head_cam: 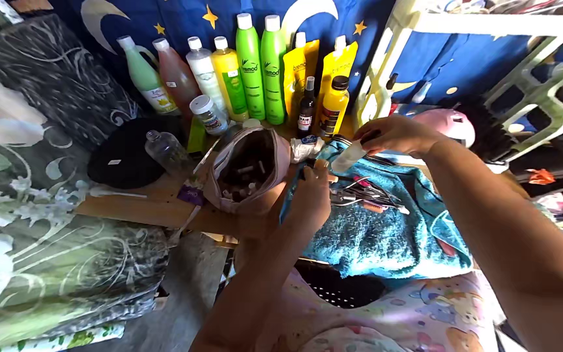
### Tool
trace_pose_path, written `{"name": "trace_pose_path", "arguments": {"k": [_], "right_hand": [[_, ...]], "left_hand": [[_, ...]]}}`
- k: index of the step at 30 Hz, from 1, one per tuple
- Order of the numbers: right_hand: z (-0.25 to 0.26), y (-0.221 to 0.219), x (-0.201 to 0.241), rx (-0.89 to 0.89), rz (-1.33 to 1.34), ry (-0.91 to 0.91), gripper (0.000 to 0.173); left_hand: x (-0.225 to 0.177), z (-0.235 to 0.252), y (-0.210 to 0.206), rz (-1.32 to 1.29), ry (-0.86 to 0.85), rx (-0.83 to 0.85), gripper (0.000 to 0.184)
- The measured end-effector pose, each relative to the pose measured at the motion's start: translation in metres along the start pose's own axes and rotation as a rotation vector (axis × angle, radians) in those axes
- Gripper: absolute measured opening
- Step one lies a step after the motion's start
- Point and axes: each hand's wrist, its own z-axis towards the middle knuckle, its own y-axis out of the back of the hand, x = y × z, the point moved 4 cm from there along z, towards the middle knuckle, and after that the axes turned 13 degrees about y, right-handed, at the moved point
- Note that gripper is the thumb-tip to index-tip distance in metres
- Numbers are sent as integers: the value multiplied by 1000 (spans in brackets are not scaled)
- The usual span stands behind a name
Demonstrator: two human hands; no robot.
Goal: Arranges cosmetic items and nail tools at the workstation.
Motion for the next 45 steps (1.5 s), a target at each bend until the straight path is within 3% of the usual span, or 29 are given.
{"name": "trace_pose_path", "arguments": {"k": [4,9,12,15,17,23,36,45], "right_hand": [[-18,22,8,-60,-25,64,21],[-46,68,9,-203,-250,133,21],[-57,96,-1,-341,-491,210,21],[-54,115,-16,-432,-629,96,23],[-46,125,-21,-464,-646,-4,26],[-14,159,-37,-620,-559,-39,31],[54,162,-109,-500,-506,-274,32],[78,158,-123,-464,-506,-327,34]], "left_hand": [[19,7,-1,-209,-109,-120,62],[36,-2,3,-209,-94,-191,54],[42,-11,0,-191,-113,-403,49],[52,-7,-18,-337,-138,-515,58],[60,-2,-33,-499,-119,-481,61],[69,1,-55,-743,-123,-517,44],[68,-5,-53,-763,-113,-557,38],[72,-3,-56,-769,-141,-569,33]]}}
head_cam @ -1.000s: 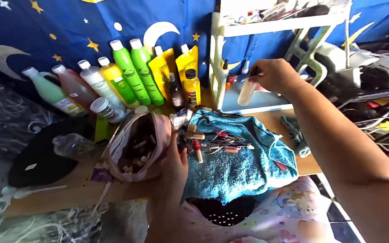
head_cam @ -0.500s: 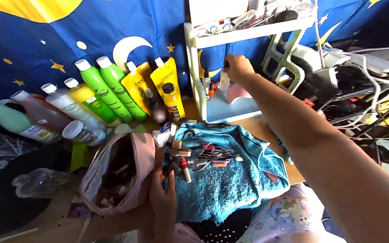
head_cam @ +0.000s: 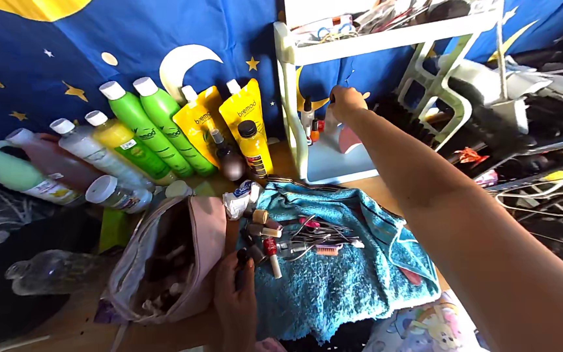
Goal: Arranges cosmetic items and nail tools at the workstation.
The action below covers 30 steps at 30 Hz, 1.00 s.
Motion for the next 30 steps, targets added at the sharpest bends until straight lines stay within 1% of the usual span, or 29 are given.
{"name": "trace_pose_path", "arguments": {"k": [4,7,9,11,13,14,18,19,21,24,27,30], "right_hand": [[2,1,1,-1,-9,-16,41],[1,5,2,-48,-44,-21,44],[1,8,6,-149,-97,64,42],[2,10,15,-236,-99,212,34],[7,6,25,-241,-23,322,31],[10,2,30,-207,35,335,34],[18,-21,38,-74,184,243,51],[18,-26,38,-62,190,204,52],[17,-30,38,-80,182,142,45],[13,-25,37,-138,200,145,38],[1,-7,38,-234,253,217,35],[-16,18,34,-383,298,309,33]], "left_hand": [[-2,1,-1,-51,-49,5,30],[-6,-2,3,-135,-69,21,34],[-10,-5,5,-164,-63,26,37],[-11,-8,8,-188,-70,48,40],[-12,-10,10,-198,-112,88,39],[-14,-11,10,-188,-140,120,37],[-20,-15,5,-118,-264,235,27],[-20,-16,4,-100,-281,258,27],[-18,-17,1,-76,-302,294,26],[-18,-15,0,-72,-320,274,26],[-20,-14,3,-63,-315,199,26],[-18,-14,2,50,-264,133,27]]}}
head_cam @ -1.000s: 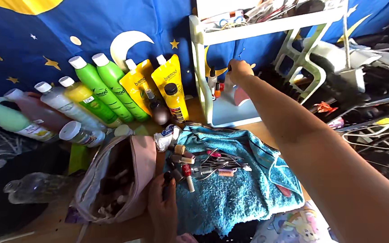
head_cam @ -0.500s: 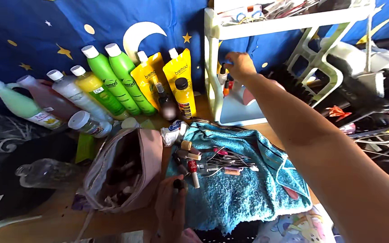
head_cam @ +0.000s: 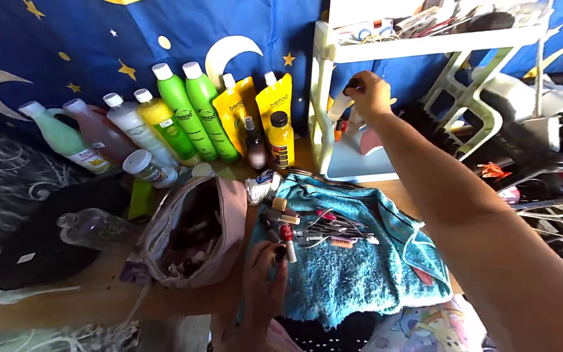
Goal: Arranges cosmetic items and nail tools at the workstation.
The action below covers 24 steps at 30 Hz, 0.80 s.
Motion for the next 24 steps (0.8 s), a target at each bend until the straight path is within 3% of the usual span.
{"name": "trace_pose_path", "arguments": {"k": [3,6,11,16,18,20,23,24], "right_hand": [[-14,37,12,-130,84,95,32],[-40,68,20,-180,220,84,33],[-91,108,29,-231,437,-54,32],[-145,126,11,-630,722,-389,34],[-177,107,23,-478,737,-517,33],[-200,91,32,-291,770,-532,34],[-214,99,5,-526,839,-569,30],[-220,100,7,-526,829,-554,29]], "left_hand": [[3,1,-5,63,19,-16,23],[6,1,-5,0,1,17,32],[2,1,0,-77,-51,34,50],[4,-1,3,-106,-85,41,55],[2,-1,6,-115,-75,38,55],[2,0,8,-91,-72,17,56],[1,-4,9,-65,-71,0,58],[0,-4,9,-59,-74,-1,58]]}}
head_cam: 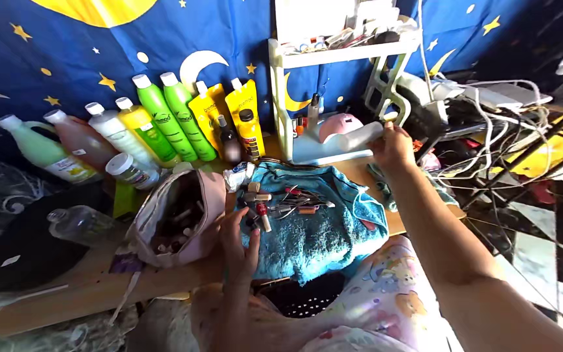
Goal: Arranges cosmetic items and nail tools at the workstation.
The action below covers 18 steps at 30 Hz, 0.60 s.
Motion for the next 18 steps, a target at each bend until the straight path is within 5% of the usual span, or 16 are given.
{"name": "trace_pose_path", "arguments": {"k": [3,7,13,18], "right_hand": [[-41,-21,6,336,-141,8,30],[-48,-28,12,304,12,53,19],[-102,-68,42,872,251,128,23],[-121,-94,64,971,349,159,24]], "left_hand": [[-2,3,0,30,-2,-21,56],[-6,-1,3,75,-28,-62,53],[-65,1,4,-8,-99,-168,44],[-120,8,-19,-306,-4,207,58]]}}
